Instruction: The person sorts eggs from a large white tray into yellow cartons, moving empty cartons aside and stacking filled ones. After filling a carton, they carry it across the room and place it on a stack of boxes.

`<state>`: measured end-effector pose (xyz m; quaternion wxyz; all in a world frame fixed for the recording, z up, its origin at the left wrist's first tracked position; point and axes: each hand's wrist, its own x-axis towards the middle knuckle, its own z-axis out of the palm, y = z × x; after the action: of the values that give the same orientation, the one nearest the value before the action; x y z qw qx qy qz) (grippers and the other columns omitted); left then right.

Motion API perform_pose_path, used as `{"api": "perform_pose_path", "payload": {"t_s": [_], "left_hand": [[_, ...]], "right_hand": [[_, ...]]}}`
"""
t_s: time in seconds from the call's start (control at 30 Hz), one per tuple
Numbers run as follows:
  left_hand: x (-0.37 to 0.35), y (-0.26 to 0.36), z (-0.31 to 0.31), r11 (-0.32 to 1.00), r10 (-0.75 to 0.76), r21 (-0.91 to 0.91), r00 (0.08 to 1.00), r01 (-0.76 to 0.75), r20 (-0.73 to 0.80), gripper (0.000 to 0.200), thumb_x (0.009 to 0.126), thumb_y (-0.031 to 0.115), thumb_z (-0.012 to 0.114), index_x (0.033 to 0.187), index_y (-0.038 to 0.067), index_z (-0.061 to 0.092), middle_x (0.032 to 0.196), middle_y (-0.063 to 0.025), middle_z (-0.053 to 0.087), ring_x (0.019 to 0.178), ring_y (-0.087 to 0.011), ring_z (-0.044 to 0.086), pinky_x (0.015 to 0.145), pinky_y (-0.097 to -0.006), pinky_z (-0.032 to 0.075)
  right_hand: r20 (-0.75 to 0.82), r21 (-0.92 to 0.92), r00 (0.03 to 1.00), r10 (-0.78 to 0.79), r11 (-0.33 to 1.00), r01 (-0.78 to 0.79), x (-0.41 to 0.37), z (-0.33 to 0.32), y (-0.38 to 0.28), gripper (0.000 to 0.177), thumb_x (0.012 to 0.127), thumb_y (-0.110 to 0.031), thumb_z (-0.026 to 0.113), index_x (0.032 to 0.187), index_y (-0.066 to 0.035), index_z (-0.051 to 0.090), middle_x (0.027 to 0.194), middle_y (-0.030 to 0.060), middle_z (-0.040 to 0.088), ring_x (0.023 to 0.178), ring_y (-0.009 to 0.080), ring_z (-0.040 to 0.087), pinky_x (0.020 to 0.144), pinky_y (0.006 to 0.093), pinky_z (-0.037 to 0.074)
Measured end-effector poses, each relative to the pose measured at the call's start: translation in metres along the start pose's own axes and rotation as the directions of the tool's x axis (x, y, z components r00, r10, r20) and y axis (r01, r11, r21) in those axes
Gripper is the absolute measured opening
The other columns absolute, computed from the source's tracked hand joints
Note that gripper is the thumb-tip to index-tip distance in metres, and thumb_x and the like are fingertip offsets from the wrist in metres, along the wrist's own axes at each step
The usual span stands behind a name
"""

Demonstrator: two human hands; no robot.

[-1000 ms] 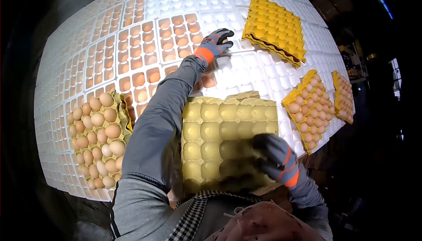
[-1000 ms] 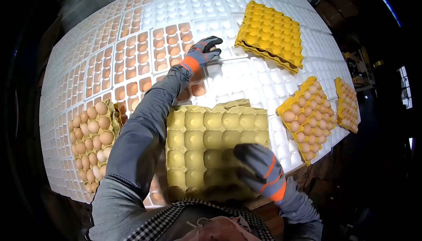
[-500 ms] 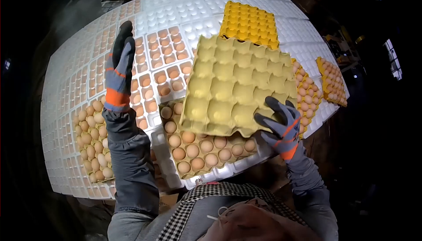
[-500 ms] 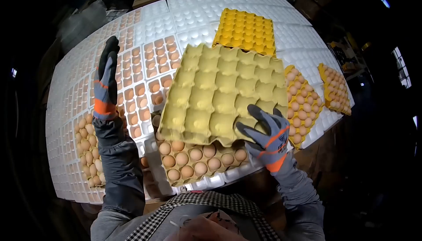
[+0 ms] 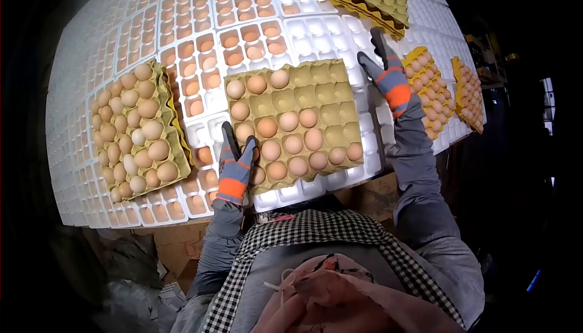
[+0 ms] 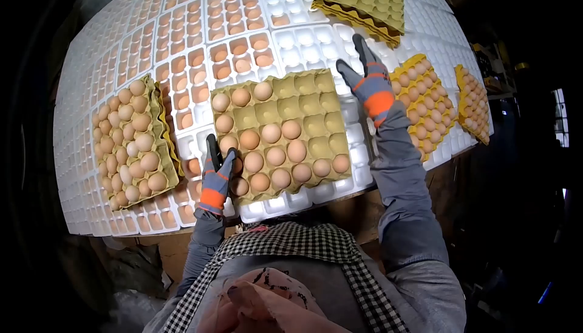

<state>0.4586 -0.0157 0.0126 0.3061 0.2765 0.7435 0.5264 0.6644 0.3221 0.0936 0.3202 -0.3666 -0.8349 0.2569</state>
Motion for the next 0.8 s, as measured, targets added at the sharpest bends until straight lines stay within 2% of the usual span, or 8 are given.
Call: {"api": "perform_pose_path", "payload": {"t_s": [0.1,0.17,0.23,0.4,0.53,0.6,0.63,0.8], "left_hand": [[0.021,0.004,0.008,0.989,-0.099,-0.113,0.994,0.094,-0.040,0.077,0.084,0.020,0.071,0.146,-0.001,0.030,0.140,-0.0176,0.045,0.121,-0.0221,0.048,0.098,-0.0302,0.041],[0.032,-0.025,0.013,0.962,-0.136,-0.243,0.990,0.122,-0.043,0.077,0.082,0.017,0.072,0.145,-0.001,0.031,0.120,-0.0091,0.054,0.076,-0.0089,0.052,0.059,-0.0219,0.046],[0.024,0.007,0.013,0.952,-0.157,-0.274,0.986,0.135,-0.062,0.077,0.081,0.016,0.073,0.144,-0.001,0.033,0.111,-0.0070,0.057,0.072,-0.0068,0.049,0.057,-0.0216,0.044],[0.015,0.078,0.029,0.937,-0.051,-0.345,0.999,0.052,0.012,0.076,0.082,0.007,0.071,0.145,-0.002,0.030,0.124,-0.0083,0.053,0.090,-0.0109,0.054,0.074,-0.0235,0.048],[0.017,0.149,0.109,0.863,0.116,-0.505,0.981,-0.023,0.153,0.077,0.084,0.004,0.068,0.146,-0.005,0.024,0.145,-0.0161,0.036,0.129,-0.0194,0.040,0.101,-0.0296,0.040],[0.014,0.174,0.174,0.724,0.157,-0.687,0.955,0.062,0.251,0.078,0.085,0.004,0.067,0.148,-0.004,0.020,0.146,-0.0141,0.036,0.127,-0.0189,0.041,0.099,-0.0289,0.043],[0.018,0.174,0.212,0.708,0.217,-0.705,0.937,0.041,0.273,0.072,0.085,0.004,0.067,0.145,-0.003,0.028,0.138,-0.0134,0.046,0.117,-0.0193,0.052,0.096,-0.0307,0.046],[0.029,0.179,0.361,0.735,0.113,-0.666,0.945,0.127,0.305,0.072,0.085,0.006,0.068,0.145,-0.003,0.029,0.138,-0.0127,0.047,0.116,-0.0183,0.052,0.095,-0.0300,0.046]], "right_hand": [[0.294,0.026,0.684,0.667,0.710,-0.704,-0.111,0.020,-0.011,0.091,0.077,-0.043,0.073,0.149,-0.008,0.028,0.126,0.0206,0.056,0.115,0.0267,0.055,0.094,0.0341,0.045],[0.149,0.018,0.818,0.556,0.826,-0.564,-0.144,0.043,-0.016,0.086,0.079,-0.040,0.071,0.148,-0.009,0.030,0.125,0.0203,0.057,0.114,0.0318,0.055,0.094,0.0350,0.045],[0.068,0.021,0.868,0.493,0.869,-0.495,-0.143,0.038,-0.030,0.074,0.082,-0.034,0.068,0.144,-0.008,0.037,0.125,0.0203,0.058,0.113,0.0356,0.056,0.093,0.0373,0.045],[-0.027,0.251,0.892,0.451,0.867,-0.430,-0.132,-0.019,-0.018,0.049,0.087,-0.016,0.061,0.134,-0.005,0.050,0.116,0.0216,0.062,0.104,0.0356,0.060,0.087,0.0379,0.048],[-0.061,0.447,0.920,0.387,0.835,-0.322,-0.110,-0.127,0.035,0.049,0.090,-0.009,0.058,0.137,-0.004,0.048,0.120,0.0095,0.061,0.100,0.0125,0.057,0.086,0.0260,0.046],[-0.050,0.066,0.878,0.476,0.879,-0.472,-0.089,-0.199,0.078,0.050,0.087,-0.012,0.060,0.135,-0.003,0.050,0.117,0.0077,0.063,0.099,0.0120,0.056,0.086,0.0239,0.044],[-0.081,0.316,0.910,0.407,0.876,-0.364,-0.084,-0.220,0.123,0.052,0.085,-0.011,0.061,0.136,-0.005,0.051,0.112,0.0075,0.065,0.096,0.0124,0.057,0.083,0.0241,0.045],[-0.129,-0.223,0.954,0.269,0.930,-0.292,-0.059,-0.305,0.280,0.051,0.085,-0.019,0.059,0.135,-0.009,0.051,0.115,0.0168,0.065,0.103,0.0285,0.062,0.089,0.0341,0.047]]}}
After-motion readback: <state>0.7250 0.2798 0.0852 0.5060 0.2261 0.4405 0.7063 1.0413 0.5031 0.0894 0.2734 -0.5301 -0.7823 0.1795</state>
